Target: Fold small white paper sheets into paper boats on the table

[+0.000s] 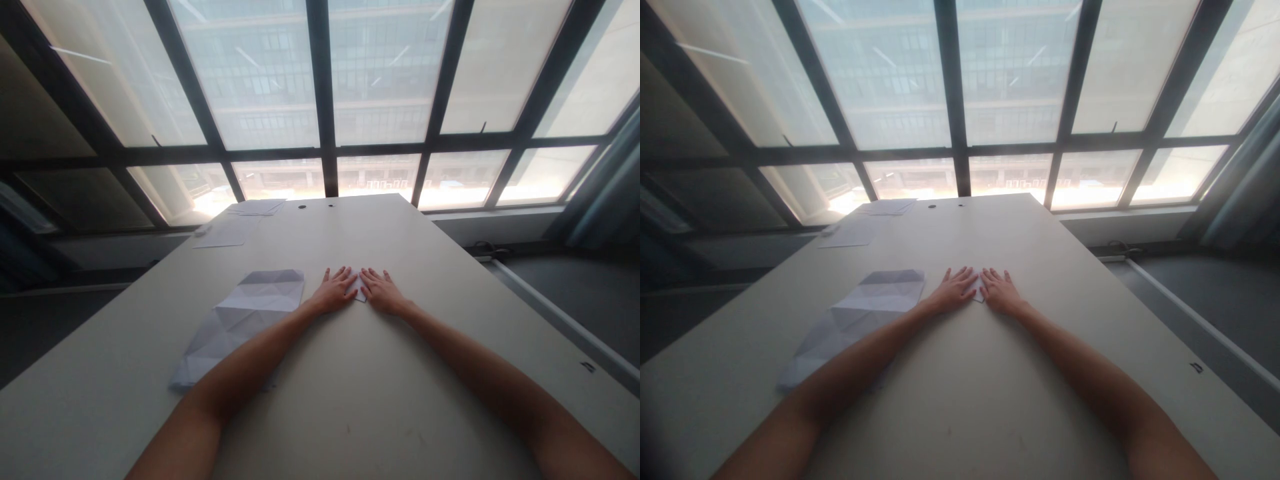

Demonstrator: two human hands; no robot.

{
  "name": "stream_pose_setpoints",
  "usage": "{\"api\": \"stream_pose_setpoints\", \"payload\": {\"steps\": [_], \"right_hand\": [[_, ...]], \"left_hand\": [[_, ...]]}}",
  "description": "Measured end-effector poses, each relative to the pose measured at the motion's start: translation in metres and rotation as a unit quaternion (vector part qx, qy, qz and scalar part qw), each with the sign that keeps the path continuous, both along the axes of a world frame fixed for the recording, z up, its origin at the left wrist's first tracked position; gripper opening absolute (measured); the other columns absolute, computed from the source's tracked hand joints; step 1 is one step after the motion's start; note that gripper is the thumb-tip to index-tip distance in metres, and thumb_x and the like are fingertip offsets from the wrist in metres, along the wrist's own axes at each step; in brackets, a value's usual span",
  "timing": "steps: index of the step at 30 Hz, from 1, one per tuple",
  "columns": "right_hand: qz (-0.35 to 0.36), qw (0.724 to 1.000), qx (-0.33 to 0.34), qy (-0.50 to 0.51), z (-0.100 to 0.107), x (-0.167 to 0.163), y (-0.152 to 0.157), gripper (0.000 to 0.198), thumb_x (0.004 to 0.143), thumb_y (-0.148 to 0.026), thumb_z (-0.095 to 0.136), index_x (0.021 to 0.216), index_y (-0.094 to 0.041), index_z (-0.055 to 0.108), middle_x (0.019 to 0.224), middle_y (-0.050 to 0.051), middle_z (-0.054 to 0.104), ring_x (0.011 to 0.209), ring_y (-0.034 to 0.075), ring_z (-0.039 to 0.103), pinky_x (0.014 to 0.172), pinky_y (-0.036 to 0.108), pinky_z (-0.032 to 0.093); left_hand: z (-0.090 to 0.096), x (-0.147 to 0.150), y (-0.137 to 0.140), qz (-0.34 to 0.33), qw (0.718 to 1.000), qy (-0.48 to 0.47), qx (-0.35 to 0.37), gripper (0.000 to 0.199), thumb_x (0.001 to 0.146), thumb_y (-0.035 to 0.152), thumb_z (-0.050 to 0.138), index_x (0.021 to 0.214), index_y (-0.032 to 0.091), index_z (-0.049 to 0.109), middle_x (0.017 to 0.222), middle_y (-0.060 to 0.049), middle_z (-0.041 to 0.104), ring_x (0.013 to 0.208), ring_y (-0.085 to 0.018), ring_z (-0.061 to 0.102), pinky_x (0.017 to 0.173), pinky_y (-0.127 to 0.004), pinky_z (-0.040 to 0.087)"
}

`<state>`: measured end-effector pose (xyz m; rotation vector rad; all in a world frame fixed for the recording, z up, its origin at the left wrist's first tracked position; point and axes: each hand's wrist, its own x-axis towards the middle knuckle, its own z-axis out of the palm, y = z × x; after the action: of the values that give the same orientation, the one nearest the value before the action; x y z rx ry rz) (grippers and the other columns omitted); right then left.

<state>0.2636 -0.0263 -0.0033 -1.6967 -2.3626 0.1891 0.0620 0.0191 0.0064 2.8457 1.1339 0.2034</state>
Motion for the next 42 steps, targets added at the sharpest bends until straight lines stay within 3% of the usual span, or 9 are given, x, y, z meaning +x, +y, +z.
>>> {"api": "stream_pose_setpoints", "payload": {"steps": [4,9,15,23,27,33,38,42], "right_hand": [[-0.017,1.0,0.006,0.0,-0.004,0.0,0.001,0.057,0.101,-0.035,0.023,0.155,-0.015,0.028,0.161,0.011,0.026,0.15,0.024,0.017,0.119,0.056,0.009],[-0.04,0.999,0.01,0.0,-0.007,0.001,0.002,0.057,0.101,-0.033,0.024,0.154,-0.015,0.029,0.161,0.011,0.025,0.149,0.025,0.018,0.118,0.058,0.009],[-0.068,0.998,-0.004,0.006,-0.004,-0.001,0.0,0.057,0.102,-0.036,0.023,0.154,-0.014,0.029,0.161,0.012,0.025,0.149,0.027,0.017,0.117,0.059,0.009],[-0.089,0.996,-0.014,0.02,-0.004,-0.001,0.003,0.059,0.101,-0.041,0.029,0.154,-0.014,0.03,0.161,0.013,0.025,0.15,0.026,0.016,0.118,0.057,0.007],[-0.047,0.999,-0.012,0.023,-0.001,0.001,0.001,0.064,0.099,-0.046,0.036,0.154,-0.015,0.03,0.161,0.014,0.024,0.15,0.025,0.013,0.118,0.056,0.005],[0.015,1.0,0.0,0.024,0.002,0.004,-0.003,0.073,0.097,-0.06,0.033,0.155,-0.016,0.028,0.161,0.014,0.023,0.151,0.026,0.012,0.119,0.053,0.004],[0.004,1.0,0.0,0.008,0.0,0.003,-0.001,0.064,0.099,-0.047,0.033,0.155,-0.014,0.028,0.161,0.013,0.023,0.151,0.024,0.012,0.119,0.051,0.002],[-0.019,1.0,-0.007,0.003,-0.002,0.001,0.001,0.063,0.099,-0.043,0.033,0.154,-0.012,0.028,0.161,0.014,0.023,0.15,0.025,0.015,0.119,0.053,0.003]], "left_hand": [[0.005,0.0,-0.005,-0.043,0.999,0.006,-0.006,0.067,0.098,0.056,0.039,0.156,0.024,0.025,0.161,-0.012,0.024,0.15,-0.028,0.018,0.119,-0.055,0.006],[0.002,-0.001,-0.003,-0.046,0.999,0.0,-0.014,0.067,0.099,0.057,0.036,0.155,0.023,0.027,0.161,-0.011,0.023,0.15,-0.026,0.018,0.12,-0.051,0.011],[-0.005,-0.002,0.004,-0.04,0.999,-0.004,-0.016,0.053,0.102,0.035,0.028,0.154,0.025,0.03,0.162,-0.006,0.024,0.15,-0.023,0.019,0.12,-0.052,0.015],[-0.004,0.001,0.001,-0.029,0.999,-0.027,-0.029,0.06,0.092,0.011,0.031,0.15,0.026,0.038,0.159,-0.004,0.032,0.148,-0.019,0.024,0.12,-0.048,0.018],[-0.003,0.002,0.001,-0.032,0.998,-0.039,-0.028,0.052,0.097,0.02,0.033,0.148,0.023,0.04,0.158,-0.006,0.035,0.147,-0.019,0.028,0.12,-0.048,0.02],[-0.004,0.001,0.001,-0.052,0.998,-0.024,-0.023,0.057,0.101,0.041,0.036,0.154,0.023,0.028,0.16,-0.008,0.028,0.149,-0.022,0.021,0.12,-0.049,0.016],[-0.003,0.002,-0.001,-0.042,0.999,-0.01,-0.009,0.056,0.103,0.041,0.028,0.155,0.022,0.026,0.161,-0.009,0.026,0.15,-0.025,0.02,0.119,-0.054,0.016],[-0.004,0.003,-0.002,0.01,1.0,0.006,0.001,0.054,0.102,0.031,0.027,0.152,0.012,0.031,0.16,-0.015,0.027,0.149,-0.027,0.021,0.118,-0.055,0.019]]}}
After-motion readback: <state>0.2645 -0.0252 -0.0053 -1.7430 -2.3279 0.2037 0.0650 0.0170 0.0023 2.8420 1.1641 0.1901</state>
